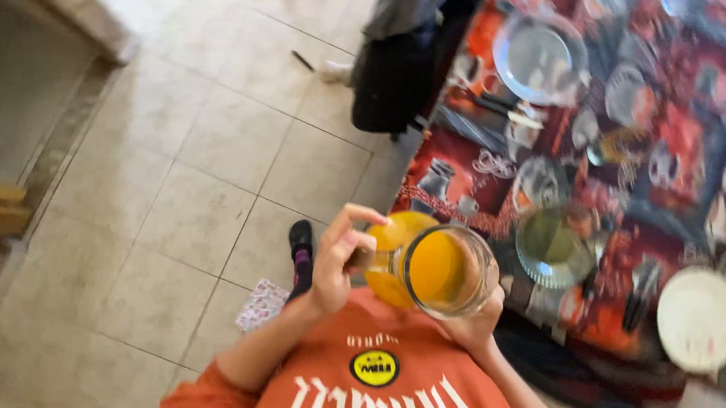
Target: The person stirs a glass pitcher of orange juice with a spoon, then pours the juice into a glass. The person places the pitcher and glass on the dining table.
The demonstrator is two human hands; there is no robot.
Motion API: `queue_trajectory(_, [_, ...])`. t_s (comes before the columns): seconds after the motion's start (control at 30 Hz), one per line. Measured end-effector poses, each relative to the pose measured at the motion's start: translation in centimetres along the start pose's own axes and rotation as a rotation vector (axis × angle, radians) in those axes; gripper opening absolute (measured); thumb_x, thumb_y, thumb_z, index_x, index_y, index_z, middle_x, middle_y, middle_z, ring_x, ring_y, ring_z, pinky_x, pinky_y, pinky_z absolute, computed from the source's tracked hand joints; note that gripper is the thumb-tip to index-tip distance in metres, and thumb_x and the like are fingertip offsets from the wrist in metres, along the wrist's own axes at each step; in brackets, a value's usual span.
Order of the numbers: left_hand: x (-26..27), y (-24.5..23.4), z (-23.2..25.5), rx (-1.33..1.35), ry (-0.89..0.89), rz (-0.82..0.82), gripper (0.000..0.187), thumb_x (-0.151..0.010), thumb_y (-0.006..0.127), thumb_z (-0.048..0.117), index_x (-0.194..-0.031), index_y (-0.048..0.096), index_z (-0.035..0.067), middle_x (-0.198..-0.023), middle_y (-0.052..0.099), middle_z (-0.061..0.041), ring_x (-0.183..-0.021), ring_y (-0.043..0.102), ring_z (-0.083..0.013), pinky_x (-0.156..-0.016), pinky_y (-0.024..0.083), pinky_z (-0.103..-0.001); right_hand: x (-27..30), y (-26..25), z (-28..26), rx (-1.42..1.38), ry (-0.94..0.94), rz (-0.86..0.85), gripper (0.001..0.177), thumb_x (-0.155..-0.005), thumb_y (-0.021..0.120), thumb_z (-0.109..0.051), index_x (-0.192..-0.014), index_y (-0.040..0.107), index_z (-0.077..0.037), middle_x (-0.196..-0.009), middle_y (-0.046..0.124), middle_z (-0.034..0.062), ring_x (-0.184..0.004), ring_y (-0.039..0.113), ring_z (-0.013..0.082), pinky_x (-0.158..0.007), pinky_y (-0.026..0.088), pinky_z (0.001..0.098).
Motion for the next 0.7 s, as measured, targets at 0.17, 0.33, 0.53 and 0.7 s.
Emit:
queue_trajectory(0.17, [-7.9, -1.8, -1.5, 0.081, -0.217, -0.325, 0.044, -0.096, 0.039, 0.028, -0.117, 0.058, -0.006, -0.048, 0.034, 0.0, -0.043, 0.026, -0.0043, -0.043, 0.018, -0.018, -1.2, 3.5, -0.7, 0.221, 0.255, 0.276, 0.045, -0.054, 0.099, -0.007, -0.088, 0.07, 0.0, -0.075, 0.065, 0.0138, -0.062, 0.06, 0.0225, -0.063, 0.056, 0.0342])
queue_trajectory(0.33, [-14.1, -1.3, -4.6, 0.107, -0.385, -0.569, 0.044, -0.097, 0.04, 0.03, -0.118, 0.058, -0.005, -0.048, 0.037, 0.001, -0.043, 0.028, -0.0051, -0.043, 0.017, -0.019, -0.2, 5.6, 0.2, 0.357, 0.612, 0.494, 0.041, -0.054, 0.098, -0.008, -0.085, 0.071, 0.0, -0.071, 0.068, 0.0163, -0.06, 0.066, 0.028, -0.063, 0.058, 0.0376])
queue_trajectory(0.53, [-18.9, 2.3, -10.5, 0.131, -0.607, -0.812, 0.047, -0.095, 0.045, 0.04, -0.119, 0.056, 0.001, -0.051, 0.043, 0.0, -0.042, 0.032, -0.0023, -0.039, 0.019, -0.016, -0.9, 7.1, 1.7, 0.27, 0.734, 0.843, 0.05, -0.055, 0.1, -0.004, -0.093, 0.069, 0.001, -0.078, 0.068, 0.0118, -0.072, 0.062, 0.012, -0.066, 0.058, 0.0371])
queue_trajectory(0.7, [-23.0, 6.2, -15.4, 0.015, -0.735, -0.918, 0.062, -0.086, 0.053, 0.049, -0.138, 0.049, 0.014, -0.068, 0.057, -0.001, -0.049, 0.039, -0.0009, -0.042, 0.022, -0.014, -2.6, 5.7, 6.2, 0.26, 0.804, 1.002, 0.05, -0.053, 0.1, 0.004, -0.093, 0.07, 0.0, -0.083, 0.072, 0.0108, -0.082, 0.062, 0.0108, -0.072, 0.059, 0.0339])
Point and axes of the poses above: each hand's wrist, its own x-axis away from the middle knuckle, its own y-axis out of the palm, z = x × y, the point moved 4 cm from there along -x, towards the middle knuckle
